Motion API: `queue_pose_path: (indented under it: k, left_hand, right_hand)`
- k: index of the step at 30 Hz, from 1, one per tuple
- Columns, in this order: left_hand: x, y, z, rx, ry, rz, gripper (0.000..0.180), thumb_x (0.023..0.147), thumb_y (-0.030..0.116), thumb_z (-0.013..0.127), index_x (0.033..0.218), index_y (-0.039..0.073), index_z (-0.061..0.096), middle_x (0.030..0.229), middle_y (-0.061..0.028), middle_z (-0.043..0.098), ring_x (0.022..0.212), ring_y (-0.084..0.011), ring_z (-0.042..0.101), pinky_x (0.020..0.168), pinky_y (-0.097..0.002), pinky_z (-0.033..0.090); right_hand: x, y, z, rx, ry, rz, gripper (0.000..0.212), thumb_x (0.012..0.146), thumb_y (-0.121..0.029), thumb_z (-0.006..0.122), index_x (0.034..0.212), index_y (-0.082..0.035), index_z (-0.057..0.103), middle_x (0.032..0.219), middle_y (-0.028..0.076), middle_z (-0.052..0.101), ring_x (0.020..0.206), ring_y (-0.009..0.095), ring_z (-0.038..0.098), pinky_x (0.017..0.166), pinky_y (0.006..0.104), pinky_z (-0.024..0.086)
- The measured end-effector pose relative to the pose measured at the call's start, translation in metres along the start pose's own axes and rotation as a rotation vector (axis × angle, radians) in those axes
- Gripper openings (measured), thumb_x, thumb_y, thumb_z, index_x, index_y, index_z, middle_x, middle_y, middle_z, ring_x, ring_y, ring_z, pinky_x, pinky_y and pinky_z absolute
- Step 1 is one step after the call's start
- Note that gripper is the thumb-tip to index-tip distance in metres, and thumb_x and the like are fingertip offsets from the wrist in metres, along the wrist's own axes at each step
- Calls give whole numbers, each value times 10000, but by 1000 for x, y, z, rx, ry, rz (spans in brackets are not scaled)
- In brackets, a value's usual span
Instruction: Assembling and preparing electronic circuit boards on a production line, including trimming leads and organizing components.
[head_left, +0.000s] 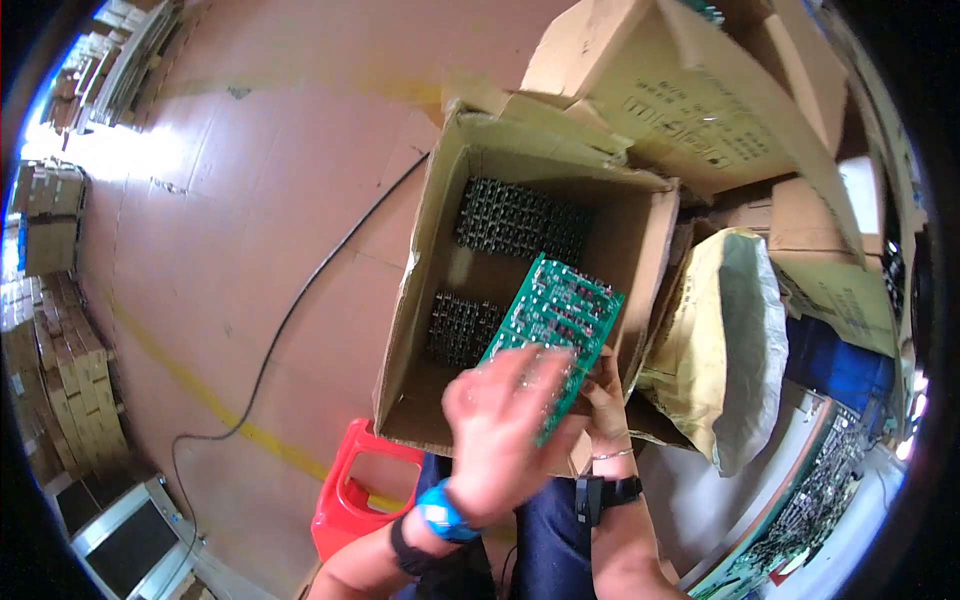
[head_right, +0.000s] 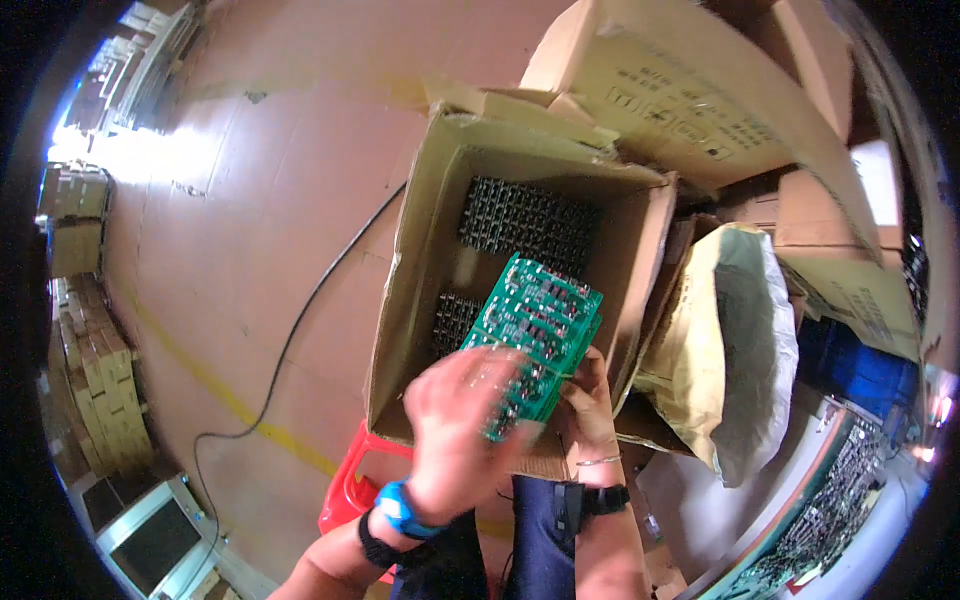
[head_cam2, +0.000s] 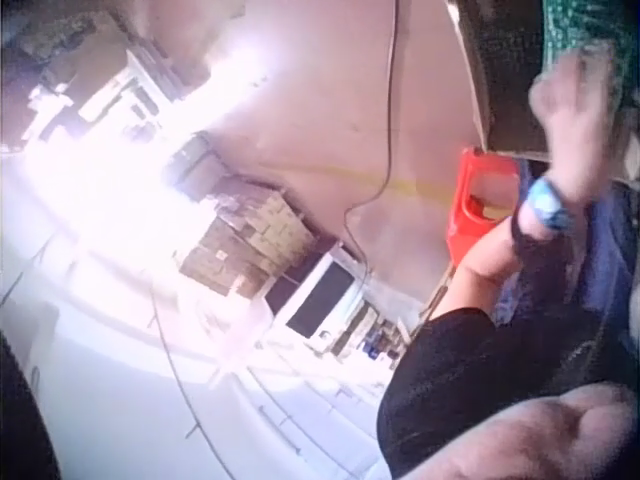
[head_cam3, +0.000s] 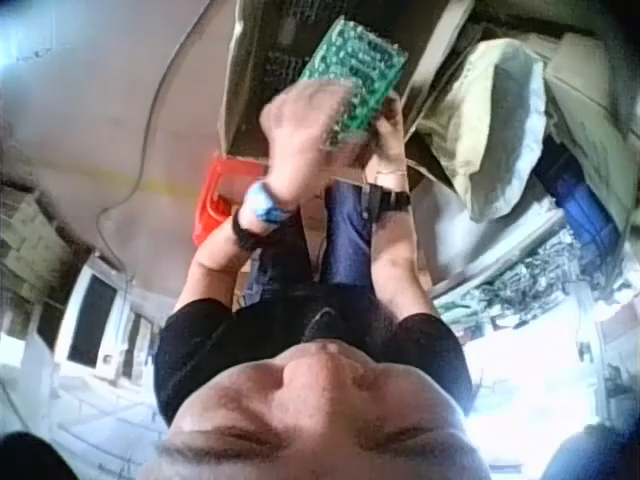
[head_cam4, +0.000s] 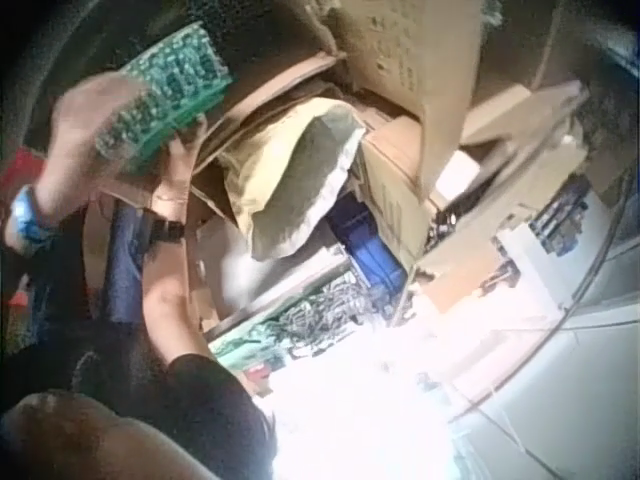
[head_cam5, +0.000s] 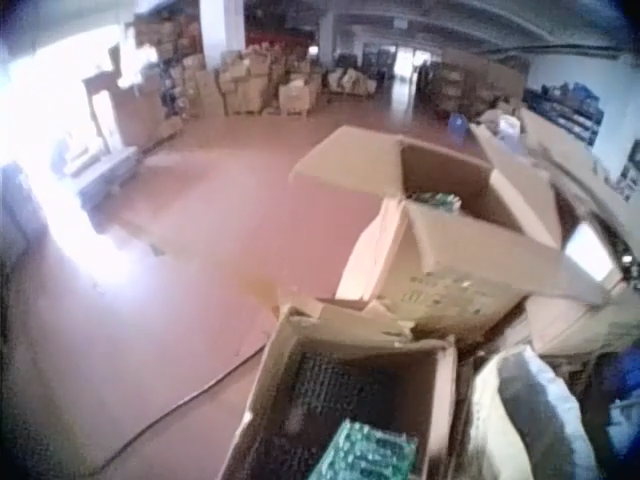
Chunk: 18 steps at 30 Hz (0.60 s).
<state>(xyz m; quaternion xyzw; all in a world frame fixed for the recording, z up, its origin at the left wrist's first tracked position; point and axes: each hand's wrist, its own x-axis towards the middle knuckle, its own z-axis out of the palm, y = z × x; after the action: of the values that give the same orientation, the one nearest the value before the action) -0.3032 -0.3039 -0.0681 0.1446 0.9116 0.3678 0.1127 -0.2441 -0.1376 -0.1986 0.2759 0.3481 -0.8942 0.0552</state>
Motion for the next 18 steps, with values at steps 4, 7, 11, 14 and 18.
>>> queue_pose_path:
  k: [4,7,11,14,18]
  left_hand:
    - [-59,-33,-14,-947,379,-625,489,836,268,578,1255,141,359,1250,-92,427,1144,-237,416,945,-460,323]
    - [-77,-1,-9,-1652,63,-940,564,871,493,453,1320,192,292,1329,-82,369,1173,-255,404,931,-514,336]
    - [-88,-1,23,-1868,-174,-456,819,770,536,585,1389,167,196,1395,-72,299,1240,-284,347,983,-522,320]
    - [-71,12,20,-2034,-224,-523,907,725,508,654,1400,136,174,1390,-78,309,1247,-297,339,1012,-498,305]
    - [-43,50,-5,-1836,-442,-288,1075,538,393,786,1393,125,192,1329,-142,363,1196,-332,390,1008,-484,322]
  right_hand:
    - [-22,-18,8,-4,-122,-104,703,718,-63,709,1312,-119,336,1200,38,518,1055,179,533,879,331,466]
    - [-47,-37,40,13,-76,-180,833,700,-30,714,1381,-138,247,1263,33,468,1107,172,497,892,321,456]
    - [-91,-59,71,-64,55,-315,837,660,51,675,1354,-120,240,1298,47,420,1168,193,436,943,340,405]
    - [-132,-78,85,16,130,-377,888,595,123,645,1347,-85,221,1329,56,361,1211,194,367,1003,359,326]
    - [-219,-103,80,-175,120,-333,867,594,104,664,1352,-41,269,1303,46,408,1176,147,403,986,317,323]
